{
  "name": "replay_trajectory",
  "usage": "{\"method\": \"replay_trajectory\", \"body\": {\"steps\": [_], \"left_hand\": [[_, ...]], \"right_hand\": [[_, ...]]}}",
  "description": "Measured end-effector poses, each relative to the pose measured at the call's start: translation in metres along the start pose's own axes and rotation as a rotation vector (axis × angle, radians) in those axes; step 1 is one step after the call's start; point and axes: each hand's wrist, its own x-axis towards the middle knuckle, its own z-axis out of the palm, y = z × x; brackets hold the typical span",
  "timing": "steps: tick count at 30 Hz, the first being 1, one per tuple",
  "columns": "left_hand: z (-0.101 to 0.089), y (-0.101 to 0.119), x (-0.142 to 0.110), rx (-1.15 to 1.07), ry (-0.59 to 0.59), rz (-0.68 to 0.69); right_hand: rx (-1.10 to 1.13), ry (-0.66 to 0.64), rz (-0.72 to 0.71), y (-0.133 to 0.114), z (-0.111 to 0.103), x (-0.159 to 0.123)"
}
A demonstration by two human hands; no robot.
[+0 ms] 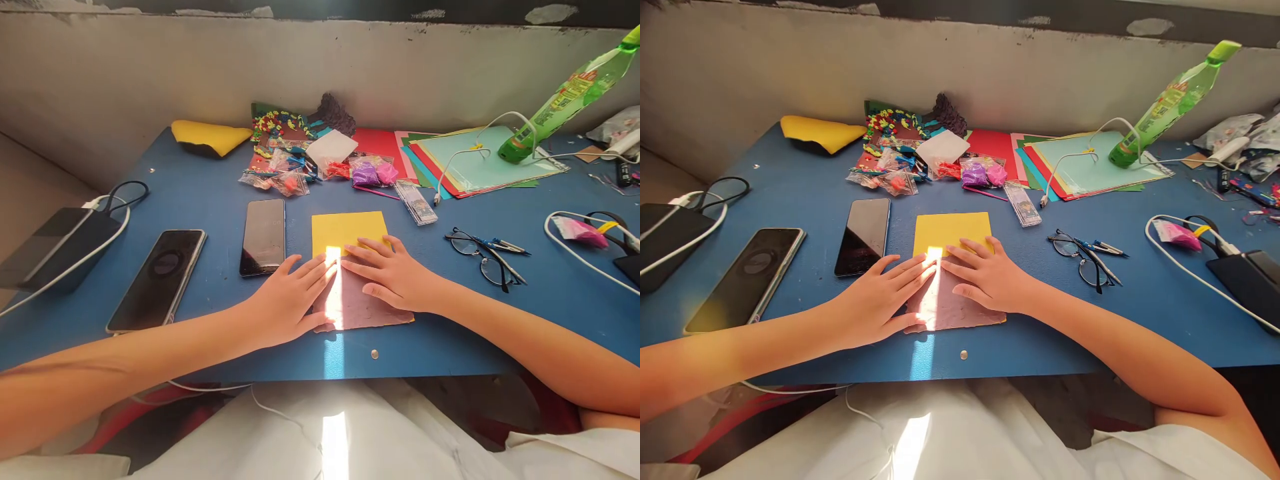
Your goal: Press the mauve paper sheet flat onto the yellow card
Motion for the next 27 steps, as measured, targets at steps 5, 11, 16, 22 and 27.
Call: {"method": "replay_trajectory", "body": {"steps": [5,11,16,22,27], "left_hand": [[0.002,0.0,0.0,-0.001,0.01,0.005],[0.0,0.002,0.0,-0.03,-0.005,-0.014],[0.0,0.004,0.001,-0.038,-0.017,-0.037],[-0.005,0.001,-0.007,-0.021,-0.062,-0.014],[-0.01,0.007,-0.01,-0.049,-0.009,0.163]], "right_hand": [[0.034,-0.019,0.008,0.003,0.005,0.0],[0.093,0.013,0.0,0.005,0.006,-0.003],[0.078,-0.016,0.04,0.002,0.005,-0.001],[0.191,-0.085,0.041,0.002,0.003,-0.001],[0.408,0.109,0.141,0.011,-0.007,-0.009]]}}
